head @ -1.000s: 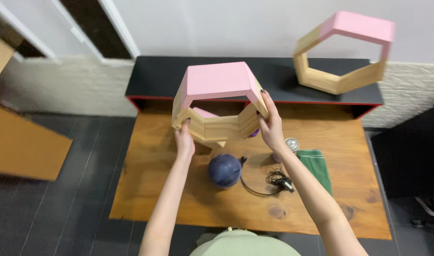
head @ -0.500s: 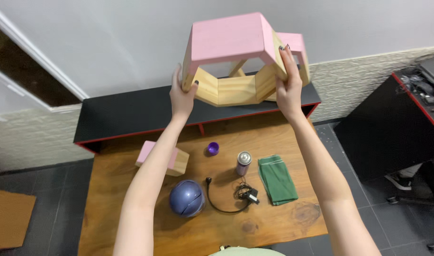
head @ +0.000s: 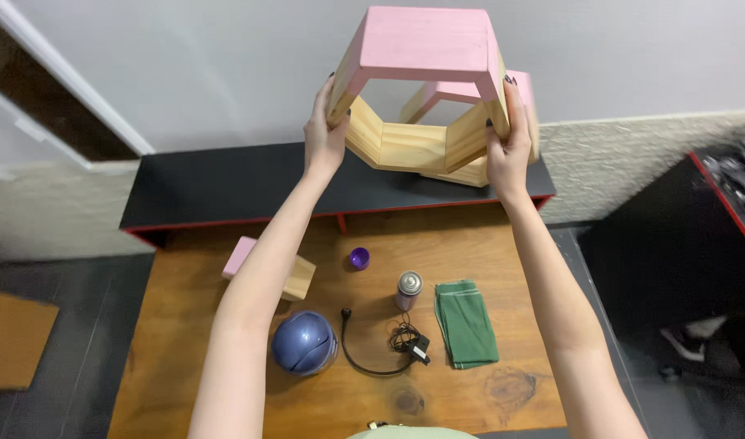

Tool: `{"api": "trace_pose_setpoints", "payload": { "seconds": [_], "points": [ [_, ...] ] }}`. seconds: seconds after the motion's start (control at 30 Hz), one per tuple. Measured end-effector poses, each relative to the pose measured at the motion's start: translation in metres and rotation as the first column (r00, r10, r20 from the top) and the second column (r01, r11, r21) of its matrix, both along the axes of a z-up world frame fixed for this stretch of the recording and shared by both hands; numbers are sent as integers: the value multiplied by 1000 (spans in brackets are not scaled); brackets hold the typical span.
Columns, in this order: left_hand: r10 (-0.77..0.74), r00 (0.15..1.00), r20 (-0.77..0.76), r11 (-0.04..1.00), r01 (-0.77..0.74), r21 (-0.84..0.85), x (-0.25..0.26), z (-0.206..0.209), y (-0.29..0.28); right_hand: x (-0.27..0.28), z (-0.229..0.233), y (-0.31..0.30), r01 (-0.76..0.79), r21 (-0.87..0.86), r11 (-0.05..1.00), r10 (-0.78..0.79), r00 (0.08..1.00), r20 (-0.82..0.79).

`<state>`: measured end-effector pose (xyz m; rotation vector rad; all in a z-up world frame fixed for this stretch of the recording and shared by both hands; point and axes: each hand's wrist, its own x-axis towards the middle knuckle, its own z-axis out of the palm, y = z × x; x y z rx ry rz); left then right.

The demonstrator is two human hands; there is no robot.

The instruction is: The person wipes a black shelf with a green cloth, then places three hexagonal wooden frames on the shelf. They also place a blue kettle, a purple-capped bottle, and a power adapter on the shelf. Finally, they wipe the wooden table with the cloth and move to another table.

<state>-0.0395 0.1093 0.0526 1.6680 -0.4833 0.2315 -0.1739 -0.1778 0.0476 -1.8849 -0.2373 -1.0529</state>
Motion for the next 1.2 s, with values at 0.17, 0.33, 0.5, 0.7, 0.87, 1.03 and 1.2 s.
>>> {"api": "trace_pose_setpoints", "payload": {
  "seconds": [0.17, 0.33, 0.5, 0.7, 0.87, 1.03, 1.2],
  "points": [
    [109, 994, -11, 994, -109, 3, -2, -7, 58, 47, -18, 43, -160, 18, 987, 160, 987, -15],
    [248, 968, -30, 969, -248, 2, 12, -26, 134, 97, -30, 113, -240, -22, 971, 239, 971, -20],
    [404, 913, 50, 911, -407, 72, 51, -70, 216, 148, -51, 189, -314, -17, 949, 312, 947, -78],
    [529, 844, -87, 849, -523, 79, 47, -87, 282, 203, -81, 274, -307, -7, 952, 302, 942, -147],
    [576, 798, -175, 816, -574, 67, 62, -126, 332, 228, -106, 330, -346, -3, 938, 337, 914, -226],
    [626, 746, -226, 775, -627, 77, 78, -173, 371, 249, -141, 372, -342, -26, 939, 322, 906, -276],
    [651, 716, -252, 752, -652, 93, 86, -184, 385, 267, -158, 392, -338, -70, 938, 295, 891, -344]
  ]
}}
